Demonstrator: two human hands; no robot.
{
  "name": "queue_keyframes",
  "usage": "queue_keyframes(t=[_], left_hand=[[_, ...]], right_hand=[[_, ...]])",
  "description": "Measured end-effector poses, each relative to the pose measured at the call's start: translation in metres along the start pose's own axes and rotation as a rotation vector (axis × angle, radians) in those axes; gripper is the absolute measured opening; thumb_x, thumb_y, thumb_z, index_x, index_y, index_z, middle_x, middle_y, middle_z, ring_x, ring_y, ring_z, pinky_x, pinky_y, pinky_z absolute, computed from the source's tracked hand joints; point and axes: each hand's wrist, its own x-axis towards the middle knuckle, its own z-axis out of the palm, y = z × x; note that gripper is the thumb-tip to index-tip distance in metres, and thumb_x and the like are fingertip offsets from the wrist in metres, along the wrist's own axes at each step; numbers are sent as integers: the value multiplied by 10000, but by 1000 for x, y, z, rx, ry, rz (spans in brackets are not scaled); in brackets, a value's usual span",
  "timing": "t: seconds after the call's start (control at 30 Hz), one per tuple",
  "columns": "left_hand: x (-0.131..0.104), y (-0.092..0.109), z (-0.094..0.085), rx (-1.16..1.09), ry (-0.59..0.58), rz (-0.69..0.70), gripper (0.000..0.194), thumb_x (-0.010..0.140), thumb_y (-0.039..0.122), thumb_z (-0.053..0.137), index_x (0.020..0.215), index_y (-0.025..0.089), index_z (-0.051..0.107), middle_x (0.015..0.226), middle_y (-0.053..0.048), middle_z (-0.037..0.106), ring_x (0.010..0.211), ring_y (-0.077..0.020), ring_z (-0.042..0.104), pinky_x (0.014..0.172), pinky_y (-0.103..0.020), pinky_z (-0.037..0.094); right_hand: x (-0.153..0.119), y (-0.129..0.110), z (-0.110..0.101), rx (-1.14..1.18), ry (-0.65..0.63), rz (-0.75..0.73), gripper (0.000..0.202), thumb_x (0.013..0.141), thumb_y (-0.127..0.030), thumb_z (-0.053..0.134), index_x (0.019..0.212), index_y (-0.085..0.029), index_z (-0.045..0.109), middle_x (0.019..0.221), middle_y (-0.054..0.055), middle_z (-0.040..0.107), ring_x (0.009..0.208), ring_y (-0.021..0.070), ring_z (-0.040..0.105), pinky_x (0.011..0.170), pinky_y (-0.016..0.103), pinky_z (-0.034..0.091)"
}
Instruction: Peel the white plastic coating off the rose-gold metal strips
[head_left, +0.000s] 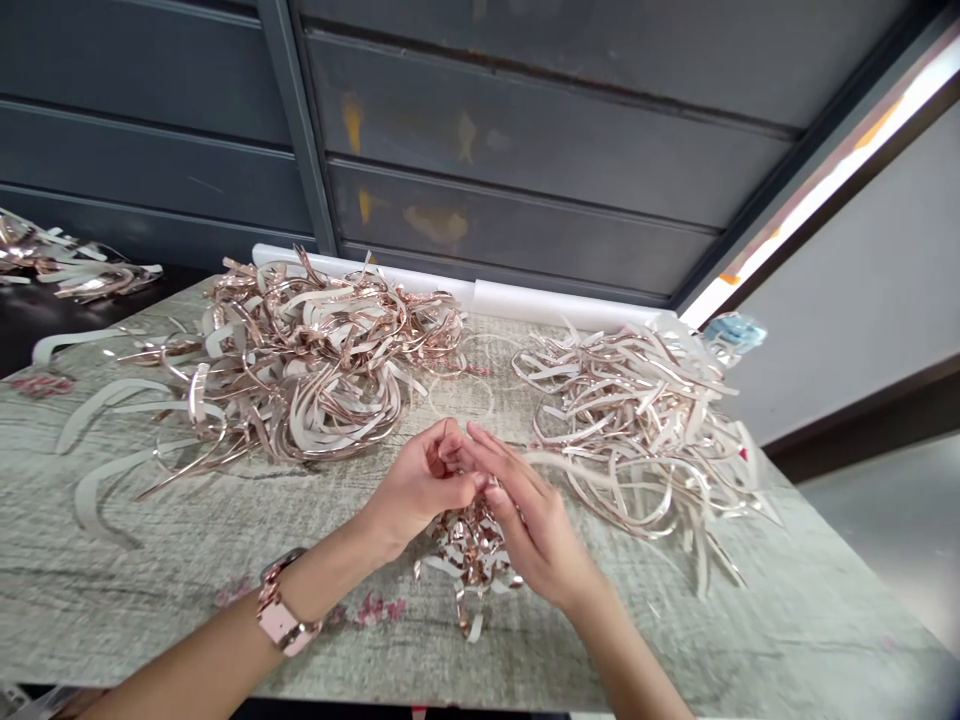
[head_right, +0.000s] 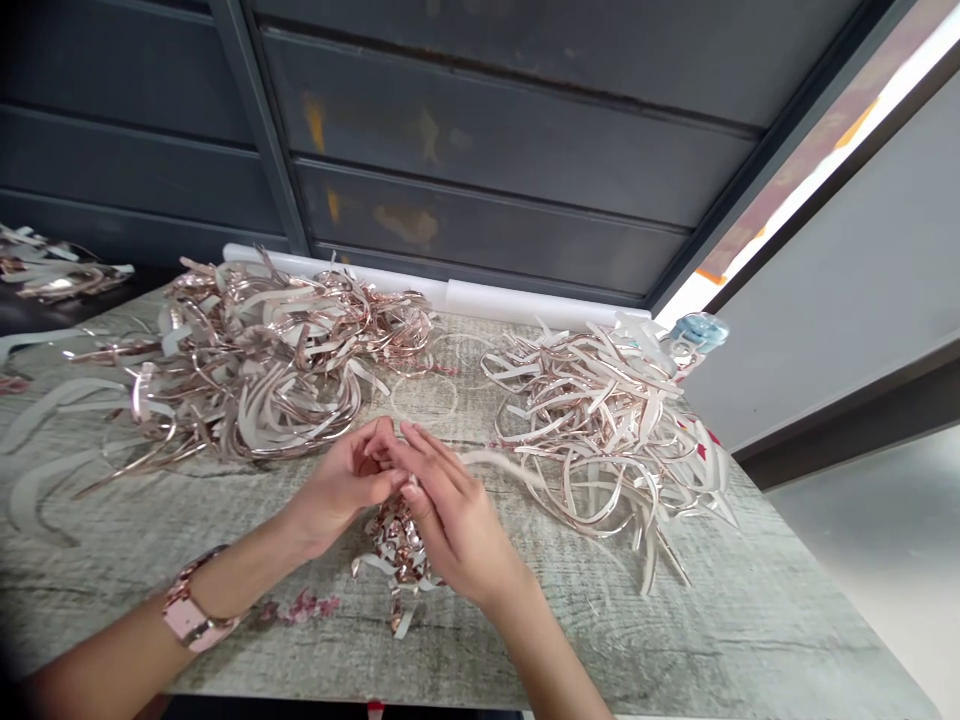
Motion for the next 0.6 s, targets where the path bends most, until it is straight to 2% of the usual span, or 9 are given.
queue_keyframes(t=[0.03, 0.1, 0.2, 0.27, 0.4, 0.6], left_hand=[[0, -1, 1, -4, 14, 7, 512, 690, 158, 808, 696, 214, 299, 601, 85, 459, 578, -62, 384, 542, -178, 324], [1, -4, 2, -11, 35, 12, 500, 692, 155, 803, 703, 215, 306, 621, 72, 502, 597, -69, 407, 563, -186, 348], [0, -7, 4, -3, 54, 11, 482, 689, 145, 793, 712, 216, 317, 657, 52, 575, 610, -74, 442, 581, -194, 371], [0, -7, 5, 16, 61, 12, 476, 688, 141, 788, 709, 216, 318, 660, 51, 589, 610, -75, 454, 583, -195, 379], [-1, -6, 7, 73, 64, 17, 484, 696, 162, 785, 704, 221, 305, 656, 52, 597, 600, -77, 448, 573, -195, 374], [2, -6, 4, 124, 97, 22, 515, 678, 236, 832, 702, 220, 318, 654, 49, 593, 583, -77, 446, 557, -201, 358]], right_hand=[[0, -1, 1, 28, -6, 36, 504, 1059, -185, 429, 1542, -329, 409, 1590, 1, 464, 1498, 194, 379, 1254, 434, 299], [-1, -4, 3, 141, 23, 151, 466, 1080, -243, 394, 1538, -322, 426, 1576, -3, 481, 1489, 203, 397, 1255, 442, 303], [-1, -10, 6, 414, 125, 352, 400, 1081, -357, 414, 1452, -304, 554, 1499, 10, 575, 1427, 218, 493, 1230, 440, 355], [0, -12, 7, 625, 193, 432, 374, 1067, -406, 450, 1388, -316, 621, 1471, 3, 603, 1410, 222, 514, 1223, 438, 366], [3, -9, 8, 926, 254, 483, 343, 1033, -438, 521, 1308, -320, 688, 1408, 21, 660, 1384, 245, 545, 1192, 458, 404], [9, -1, 6, 1092, 332, 465, 315, 1002, -414, 568, 1201, -259, 757, 1341, 74, 705, 1288, 279, 631, 1120, 479, 467]])
